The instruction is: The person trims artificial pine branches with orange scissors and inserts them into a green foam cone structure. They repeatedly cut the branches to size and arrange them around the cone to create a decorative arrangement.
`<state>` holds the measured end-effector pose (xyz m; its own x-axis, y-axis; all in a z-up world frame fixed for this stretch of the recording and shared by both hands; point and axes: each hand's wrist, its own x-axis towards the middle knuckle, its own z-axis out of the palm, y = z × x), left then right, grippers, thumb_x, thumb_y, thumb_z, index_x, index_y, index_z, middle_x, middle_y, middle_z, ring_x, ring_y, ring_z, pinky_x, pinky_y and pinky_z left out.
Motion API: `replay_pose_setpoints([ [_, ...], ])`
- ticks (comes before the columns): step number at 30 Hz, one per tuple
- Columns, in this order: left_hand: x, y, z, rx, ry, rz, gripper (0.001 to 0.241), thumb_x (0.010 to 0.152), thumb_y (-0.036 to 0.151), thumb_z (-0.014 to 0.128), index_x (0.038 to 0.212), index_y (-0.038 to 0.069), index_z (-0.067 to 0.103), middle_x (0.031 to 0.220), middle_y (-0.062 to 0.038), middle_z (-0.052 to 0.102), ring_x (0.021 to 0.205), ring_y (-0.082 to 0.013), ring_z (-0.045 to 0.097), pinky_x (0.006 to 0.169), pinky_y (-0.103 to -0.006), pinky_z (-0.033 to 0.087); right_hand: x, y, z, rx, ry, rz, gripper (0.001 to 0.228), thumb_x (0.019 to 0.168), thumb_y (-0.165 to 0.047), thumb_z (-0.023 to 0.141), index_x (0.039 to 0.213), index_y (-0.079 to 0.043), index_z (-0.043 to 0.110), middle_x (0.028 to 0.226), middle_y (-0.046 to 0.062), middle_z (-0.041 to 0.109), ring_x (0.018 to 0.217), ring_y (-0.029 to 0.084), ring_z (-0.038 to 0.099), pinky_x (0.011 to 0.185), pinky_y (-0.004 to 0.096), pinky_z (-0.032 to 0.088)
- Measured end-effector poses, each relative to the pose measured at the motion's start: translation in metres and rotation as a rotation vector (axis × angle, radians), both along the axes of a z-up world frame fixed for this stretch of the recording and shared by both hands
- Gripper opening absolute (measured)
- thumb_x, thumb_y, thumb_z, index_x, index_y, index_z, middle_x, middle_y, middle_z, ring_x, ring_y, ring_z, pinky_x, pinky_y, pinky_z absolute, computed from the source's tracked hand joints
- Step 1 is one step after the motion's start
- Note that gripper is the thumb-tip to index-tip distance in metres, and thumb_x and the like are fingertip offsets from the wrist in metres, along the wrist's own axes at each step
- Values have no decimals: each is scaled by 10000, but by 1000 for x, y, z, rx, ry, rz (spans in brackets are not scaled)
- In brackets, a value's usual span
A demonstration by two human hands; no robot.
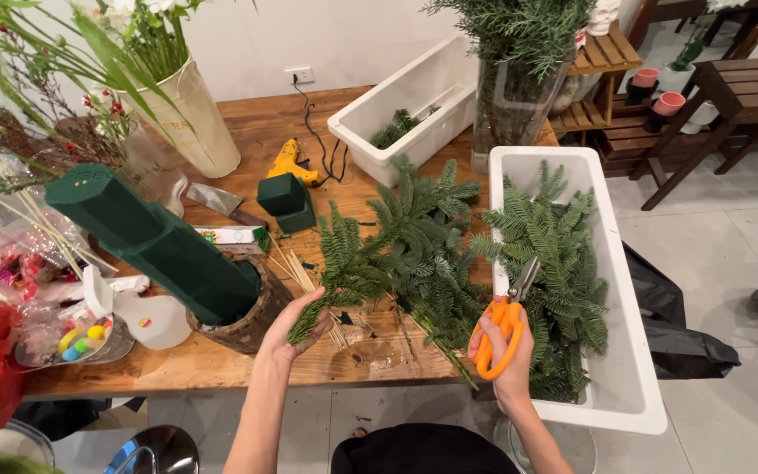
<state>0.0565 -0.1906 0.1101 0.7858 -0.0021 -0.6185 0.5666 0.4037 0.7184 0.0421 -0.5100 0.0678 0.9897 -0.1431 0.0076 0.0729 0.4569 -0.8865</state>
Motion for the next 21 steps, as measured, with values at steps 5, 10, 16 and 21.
replay_pose_setpoints([
  [5,4,-9,3,51,175,133,825,842,289,731,1555,132,347,754,-121,585,582,-141,508,641,-282,475,-1,0,1,-38,4,1,324,913,-64,583,1210,-17,461,643,134,501,435,210,494,414,321,461],
  [10,12,5,-30,-49,-40,1,705,903,275,652,1468,-22,355,765,-206,665,608,-260,630,694,-369,566,-1,2,5,4,8,-6,312,900,-48,601,1179,-19,465,709,138,508,433,209,487,399,326,463],
  [16,11,4,-31,52,-120,-86,953,856,602,533,1617,206,118,879,-199,735,614,-248,690,759,-390,551,-2,1,4,-25,-12,3,290,904,-63,598,1161,-42,464,671,129,510,424,205,481,404,316,464],
  [21,7,7,-54,211,-152,245,436,1028,412,474,1137,14,614,899,-261,736,573,-286,684,543,-297,500,-3,1,7,-52,-4,-1,261,906,-70,600,1124,-44,460,597,123,501,410,207,481,400,305,455],
])
